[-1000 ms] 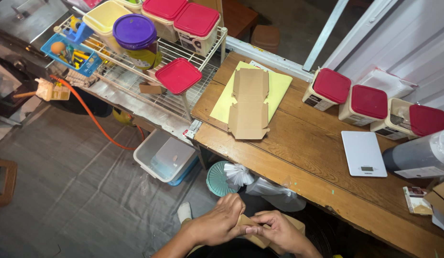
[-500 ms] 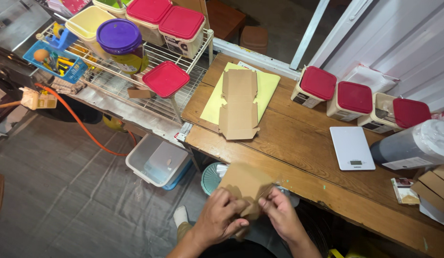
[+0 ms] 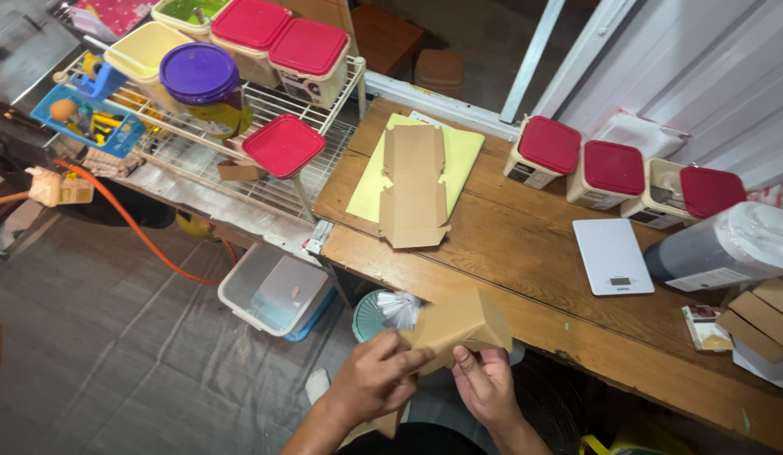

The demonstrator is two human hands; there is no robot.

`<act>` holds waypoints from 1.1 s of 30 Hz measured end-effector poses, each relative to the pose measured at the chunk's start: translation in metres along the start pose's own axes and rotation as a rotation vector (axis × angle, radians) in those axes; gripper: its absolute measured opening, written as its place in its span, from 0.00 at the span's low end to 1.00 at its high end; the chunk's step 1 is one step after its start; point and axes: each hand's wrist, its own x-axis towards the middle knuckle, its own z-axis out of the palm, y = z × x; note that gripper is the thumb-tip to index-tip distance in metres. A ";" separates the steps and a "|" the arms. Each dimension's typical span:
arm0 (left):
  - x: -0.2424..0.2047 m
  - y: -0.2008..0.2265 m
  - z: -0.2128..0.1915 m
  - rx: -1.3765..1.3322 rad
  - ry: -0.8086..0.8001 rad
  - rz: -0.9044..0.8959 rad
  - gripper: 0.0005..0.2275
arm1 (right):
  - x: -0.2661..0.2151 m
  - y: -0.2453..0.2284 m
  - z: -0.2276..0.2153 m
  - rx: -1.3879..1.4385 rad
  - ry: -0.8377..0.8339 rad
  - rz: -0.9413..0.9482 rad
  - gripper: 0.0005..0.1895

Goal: The person assembles small cardboard boxes by folding flat pieces along pre-cut lines and tucking tabs into slots. The person places each completed box on a yellow sheet on the table.

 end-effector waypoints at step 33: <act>0.012 0.029 0.002 -0.281 0.151 -0.056 0.08 | -0.024 -0.007 0.010 0.058 0.026 -0.140 0.19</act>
